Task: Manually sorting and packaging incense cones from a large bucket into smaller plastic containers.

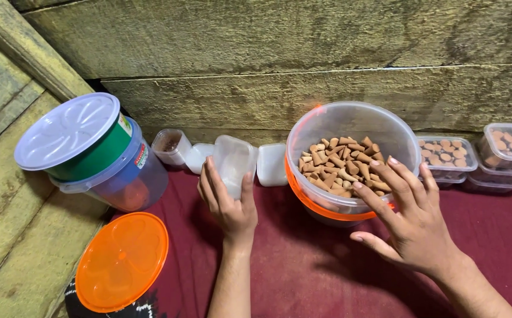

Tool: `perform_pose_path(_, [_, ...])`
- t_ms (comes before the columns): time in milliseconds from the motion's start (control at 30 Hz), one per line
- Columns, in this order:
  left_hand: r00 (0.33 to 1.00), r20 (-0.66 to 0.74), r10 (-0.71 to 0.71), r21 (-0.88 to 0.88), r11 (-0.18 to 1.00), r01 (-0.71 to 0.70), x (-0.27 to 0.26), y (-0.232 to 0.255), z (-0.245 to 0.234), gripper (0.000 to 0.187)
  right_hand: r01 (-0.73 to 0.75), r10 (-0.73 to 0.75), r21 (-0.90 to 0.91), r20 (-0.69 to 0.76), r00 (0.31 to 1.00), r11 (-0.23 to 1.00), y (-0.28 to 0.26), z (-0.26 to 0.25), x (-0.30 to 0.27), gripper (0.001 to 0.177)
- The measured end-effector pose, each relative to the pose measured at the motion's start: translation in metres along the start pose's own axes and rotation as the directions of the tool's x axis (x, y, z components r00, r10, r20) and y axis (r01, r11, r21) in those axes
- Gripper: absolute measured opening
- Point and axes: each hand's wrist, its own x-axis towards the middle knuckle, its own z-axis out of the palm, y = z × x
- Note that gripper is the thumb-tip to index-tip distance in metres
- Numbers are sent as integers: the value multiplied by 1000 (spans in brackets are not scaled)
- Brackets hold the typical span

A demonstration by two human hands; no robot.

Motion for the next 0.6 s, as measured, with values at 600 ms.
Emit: perform_pose_path(600, [932,132,338,-691,705,-158,-60,74,-18,76,-69,106,517,-43,993,853,-40,-37,18,91])
